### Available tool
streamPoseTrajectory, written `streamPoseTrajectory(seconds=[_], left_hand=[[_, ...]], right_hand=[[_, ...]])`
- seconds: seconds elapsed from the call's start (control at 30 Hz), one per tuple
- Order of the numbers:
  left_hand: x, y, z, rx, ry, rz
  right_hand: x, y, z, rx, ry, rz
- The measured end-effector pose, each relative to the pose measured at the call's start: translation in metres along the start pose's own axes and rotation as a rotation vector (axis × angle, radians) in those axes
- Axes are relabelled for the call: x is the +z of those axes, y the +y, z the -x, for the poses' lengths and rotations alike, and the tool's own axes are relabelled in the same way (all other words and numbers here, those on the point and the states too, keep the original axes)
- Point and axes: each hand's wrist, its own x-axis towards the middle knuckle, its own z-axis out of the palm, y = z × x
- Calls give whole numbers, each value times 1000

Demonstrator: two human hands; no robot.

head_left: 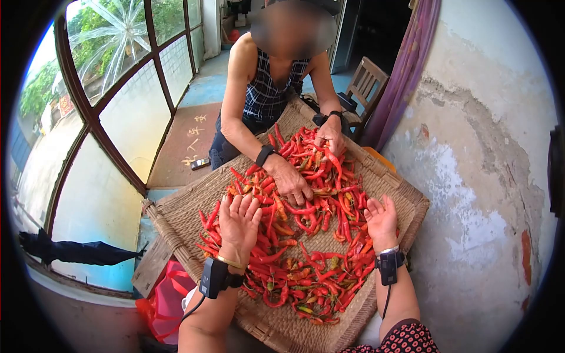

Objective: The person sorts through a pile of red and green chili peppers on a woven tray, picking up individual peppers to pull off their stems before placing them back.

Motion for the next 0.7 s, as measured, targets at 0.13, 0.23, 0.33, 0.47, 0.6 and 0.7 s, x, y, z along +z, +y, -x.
streamPoseTrajectory(seconds=[0.13, 0.23, 0.33, 0.47, 0.6, 0.7], left_hand=[[4, 2, 4, 5, -2, -16], [16, 3, 13, 76, -96, -111], [28, -15, 29, 417, -357, -742], [41, -39, 64, 549, -1136, -1465], [33, -54, 80, 550, -1319, -1707], [31, -46, 71, 635, -1149, -1747]], right_hand=[[-7, -2, -2, -19, 62, 51], [6, -10, 13, -125, 10, 99], [28, -13, 37, -220, -72, 200], [34, -5, 44, -132, -284, 345], [20, -20, 20, -226, -179, 376], [11, -55, -8, -398, 30, 346]])
